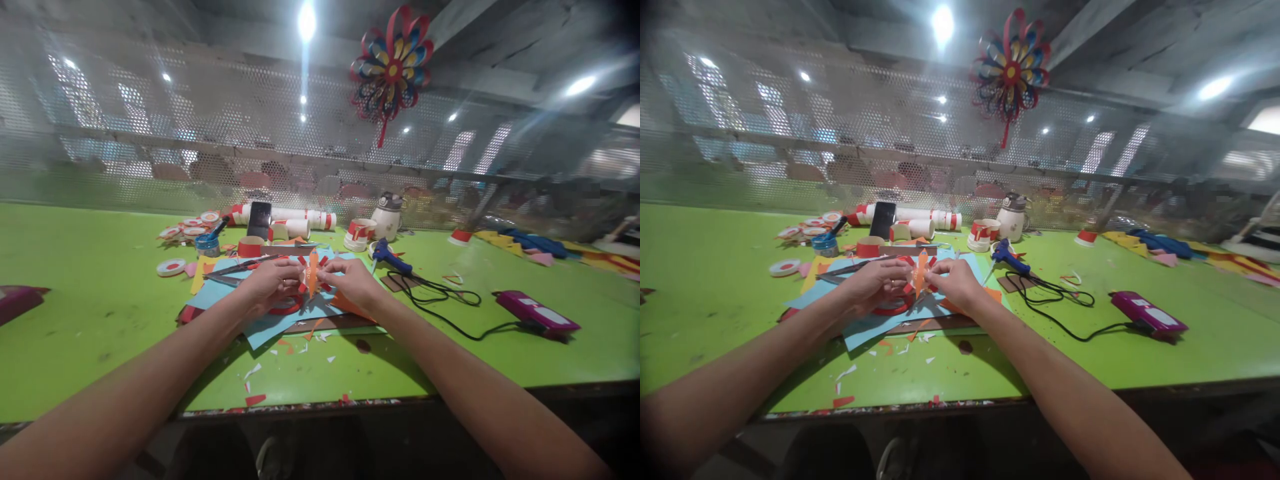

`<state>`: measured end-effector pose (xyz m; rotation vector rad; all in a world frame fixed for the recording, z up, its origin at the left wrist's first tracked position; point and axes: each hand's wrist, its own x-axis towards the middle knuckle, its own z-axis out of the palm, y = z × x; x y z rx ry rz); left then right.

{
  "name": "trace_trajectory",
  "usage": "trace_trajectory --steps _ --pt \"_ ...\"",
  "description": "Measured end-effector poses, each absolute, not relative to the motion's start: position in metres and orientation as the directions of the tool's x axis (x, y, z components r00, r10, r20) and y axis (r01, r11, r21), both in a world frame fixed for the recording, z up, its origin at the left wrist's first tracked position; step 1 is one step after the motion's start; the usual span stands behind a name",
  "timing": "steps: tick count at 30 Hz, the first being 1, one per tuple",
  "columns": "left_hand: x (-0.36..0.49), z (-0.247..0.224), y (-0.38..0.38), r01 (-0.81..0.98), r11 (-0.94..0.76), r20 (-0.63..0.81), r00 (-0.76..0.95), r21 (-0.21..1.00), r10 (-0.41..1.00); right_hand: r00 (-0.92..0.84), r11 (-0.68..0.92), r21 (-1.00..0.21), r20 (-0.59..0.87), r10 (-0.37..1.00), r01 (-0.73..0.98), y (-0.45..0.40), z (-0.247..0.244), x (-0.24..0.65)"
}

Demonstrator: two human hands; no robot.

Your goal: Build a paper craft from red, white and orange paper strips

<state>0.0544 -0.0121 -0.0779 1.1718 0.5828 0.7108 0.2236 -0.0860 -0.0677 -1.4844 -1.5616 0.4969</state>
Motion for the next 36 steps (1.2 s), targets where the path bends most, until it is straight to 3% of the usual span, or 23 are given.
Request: trace_trajectory --steps 21,26,36 --pt "0.057 -0.075 -0.020 -0.172 0.220 -0.062 0.637 0.960 0.768 0.199 0.107 -0.599 0.421 0.885 0.794 -0.084 -0.073 0.215" --pt "0.056 -0.072 -0.022 -0.166 0.231 -0.071 0.648 0.959 0.759 0.225 0.103 -0.615 0.432 0.873 0.781 -0.088 -0.071 0.209" --pt "0.050 -0.078 -0.004 -0.188 0.239 -0.068 0.633 0.953 0.771 0.404 0.218 -0.765 0.532 0.744 0.606 -0.078 -0.066 0.238"
